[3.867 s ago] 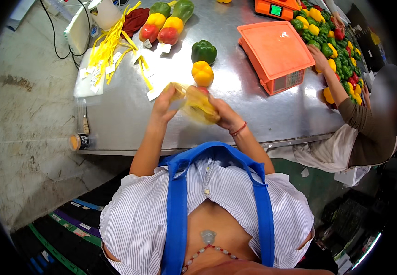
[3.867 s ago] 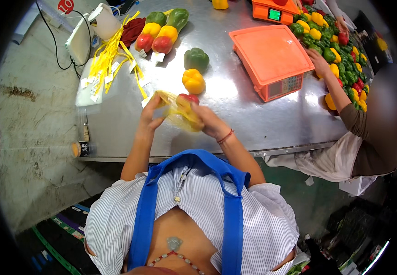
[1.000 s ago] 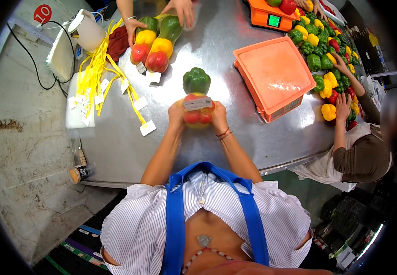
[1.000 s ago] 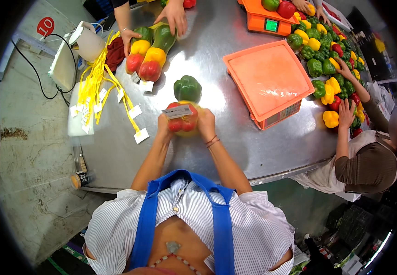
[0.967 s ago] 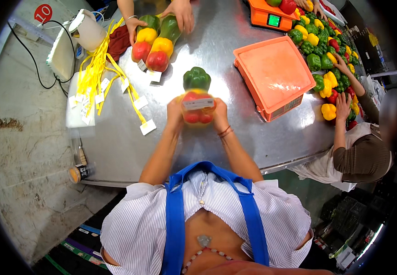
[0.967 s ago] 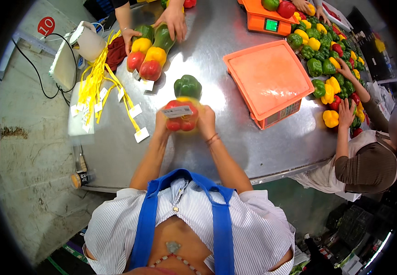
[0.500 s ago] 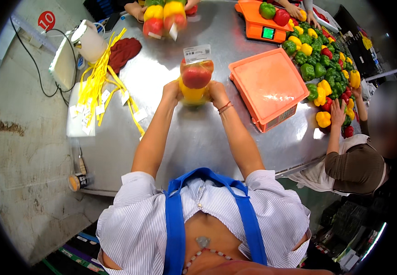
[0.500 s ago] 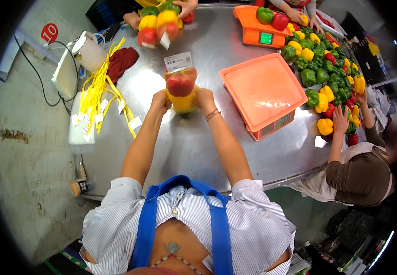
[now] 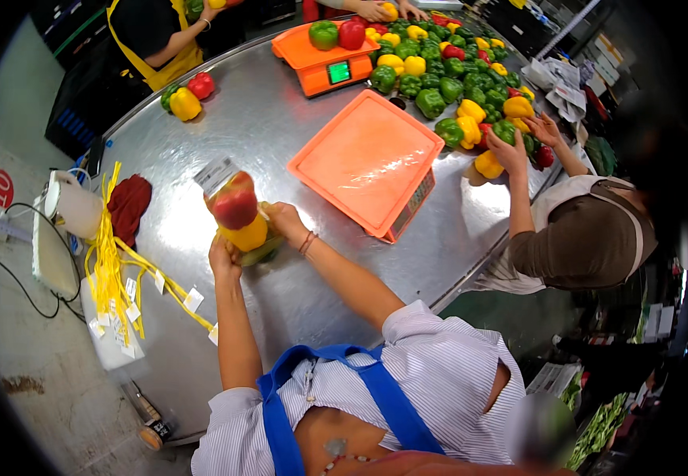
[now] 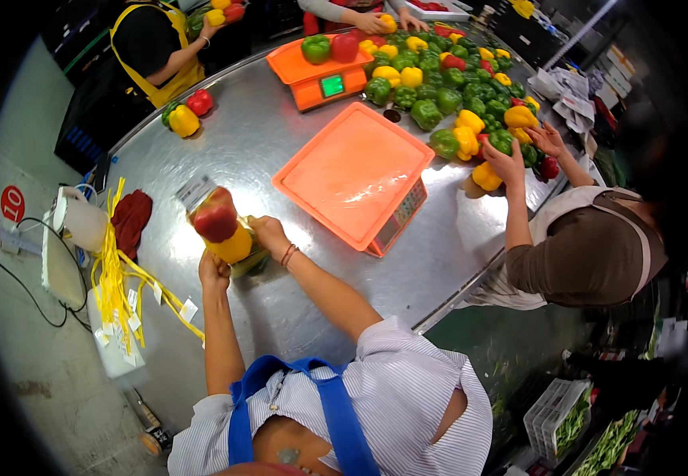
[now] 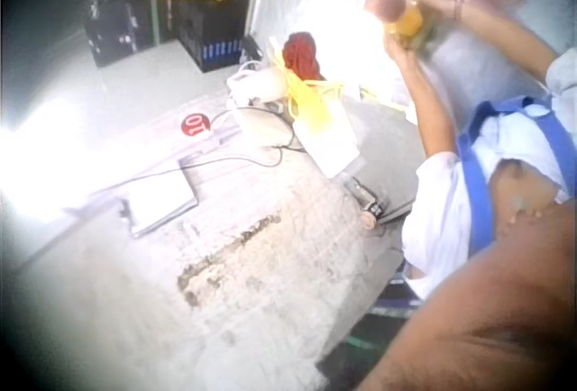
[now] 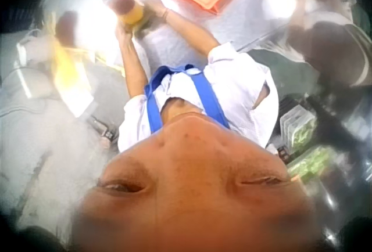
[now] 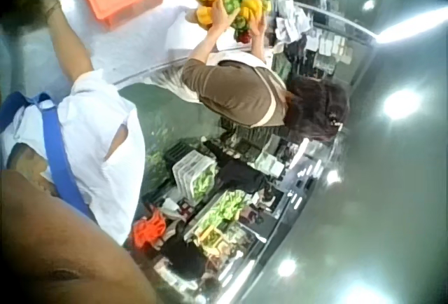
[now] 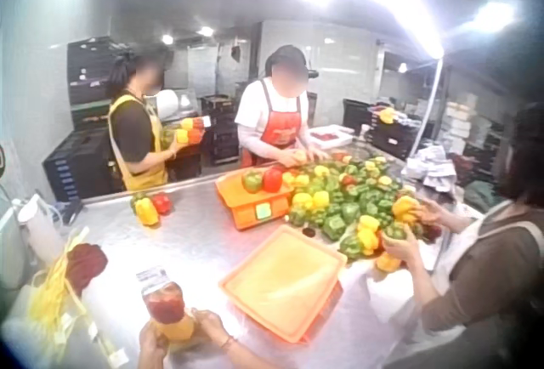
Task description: The person selects green, yellow, and red bell peppers from a pile, places them on a digital scale, and then bundles them together using a yellow plastic tie. The person repeats this process multiple times, creating several bundles of three peppers each.
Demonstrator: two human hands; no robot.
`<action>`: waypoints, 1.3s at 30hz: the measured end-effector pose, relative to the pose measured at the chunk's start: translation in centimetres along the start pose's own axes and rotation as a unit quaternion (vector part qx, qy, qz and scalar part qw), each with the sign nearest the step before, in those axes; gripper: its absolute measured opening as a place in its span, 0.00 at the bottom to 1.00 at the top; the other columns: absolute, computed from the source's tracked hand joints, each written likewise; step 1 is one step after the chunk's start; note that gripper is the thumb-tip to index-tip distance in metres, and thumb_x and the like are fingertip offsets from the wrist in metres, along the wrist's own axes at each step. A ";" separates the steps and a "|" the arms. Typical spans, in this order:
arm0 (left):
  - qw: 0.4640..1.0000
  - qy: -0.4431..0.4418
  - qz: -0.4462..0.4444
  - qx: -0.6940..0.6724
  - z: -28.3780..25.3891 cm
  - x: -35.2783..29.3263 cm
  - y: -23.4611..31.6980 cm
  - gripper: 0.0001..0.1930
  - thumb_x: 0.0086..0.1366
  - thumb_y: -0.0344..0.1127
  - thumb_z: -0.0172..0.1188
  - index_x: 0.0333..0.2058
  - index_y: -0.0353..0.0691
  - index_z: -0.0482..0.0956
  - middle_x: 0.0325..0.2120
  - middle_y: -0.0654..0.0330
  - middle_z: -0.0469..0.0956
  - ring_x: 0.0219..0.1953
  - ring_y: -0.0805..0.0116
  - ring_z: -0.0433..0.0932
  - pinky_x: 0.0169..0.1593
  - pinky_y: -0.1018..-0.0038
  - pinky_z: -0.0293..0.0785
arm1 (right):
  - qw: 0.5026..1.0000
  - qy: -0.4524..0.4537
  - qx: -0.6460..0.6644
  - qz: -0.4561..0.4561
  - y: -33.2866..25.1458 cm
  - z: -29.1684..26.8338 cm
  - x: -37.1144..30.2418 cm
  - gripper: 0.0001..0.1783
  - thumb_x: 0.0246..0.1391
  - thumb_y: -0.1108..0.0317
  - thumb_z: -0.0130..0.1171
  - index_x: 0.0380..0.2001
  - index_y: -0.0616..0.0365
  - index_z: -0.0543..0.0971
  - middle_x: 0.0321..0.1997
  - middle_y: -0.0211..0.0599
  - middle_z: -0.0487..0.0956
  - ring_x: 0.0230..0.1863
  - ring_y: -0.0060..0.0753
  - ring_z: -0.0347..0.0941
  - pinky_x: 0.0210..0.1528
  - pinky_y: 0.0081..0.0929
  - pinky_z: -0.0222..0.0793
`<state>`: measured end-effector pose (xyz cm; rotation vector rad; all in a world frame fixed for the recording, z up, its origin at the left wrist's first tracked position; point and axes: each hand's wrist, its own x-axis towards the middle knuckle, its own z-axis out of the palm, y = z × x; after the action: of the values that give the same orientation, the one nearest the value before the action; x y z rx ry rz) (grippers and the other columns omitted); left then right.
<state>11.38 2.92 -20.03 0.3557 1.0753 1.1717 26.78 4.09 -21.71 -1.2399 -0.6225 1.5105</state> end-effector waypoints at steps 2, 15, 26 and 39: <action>1.000 0.013 -0.023 0.014 -0.8 0.9 -0.2 0.06 0.62 0.34 0.42 0.28 0.44 0.68 0.08 0.72 0.56 0.06 0.83 0.50 0.09 0.84 0.44 | 1.000 -0.008 0.009 -0.010 -0.1 -0.2 0.1 0.17 0.51 0.58 0.51 0.15 0.55 0.70 0.10 0.25 0.64 0.10 0.16 0.55 0.12 0.19 0.49; 0.996 0.068 0.018 0.045 -1.1 0.9 -1.6 0.07 0.63 0.39 0.45 0.33 0.45 0.70 0.08 0.72 0.54 0.07 0.83 0.49 0.10 0.84 0.43 | 0.985 0.001 0.126 0.119 2.7 -2.3 3.2 0.12 0.48 0.64 0.52 0.14 0.51 0.68 0.12 0.23 0.62 0.12 0.16 0.53 0.13 0.19 0.48; 0.994 0.095 -0.001 0.062 -2.9 2.4 -2.3 0.10 0.62 0.46 0.48 0.27 0.49 0.67 0.09 0.73 0.54 0.07 0.82 0.48 0.10 0.84 0.44 | 0.989 0.025 -0.146 -0.017 4.5 -2.0 3.7 0.20 0.50 0.57 0.51 0.13 0.59 0.71 0.14 0.31 0.68 0.17 0.22 0.61 0.22 0.25 0.60; 0.990 0.097 0.041 0.098 -4.6 2.7 -5.2 0.13 0.56 0.24 0.43 0.38 0.41 0.73 0.13 0.68 0.63 0.09 0.79 0.56 0.10 0.84 0.52 | 0.760 -0.042 -0.585 -0.281 10.3 -4.3 6.9 0.09 0.38 0.73 0.51 0.26 0.62 0.75 0.27 0.46 0.76 0.30 0.41 0.73 0.30 0.34 0.68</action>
<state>10.46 1.85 -27.33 0.4493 1.3622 1.1931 27.26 6.18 -34.65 -1.6180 -1.9853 0.5481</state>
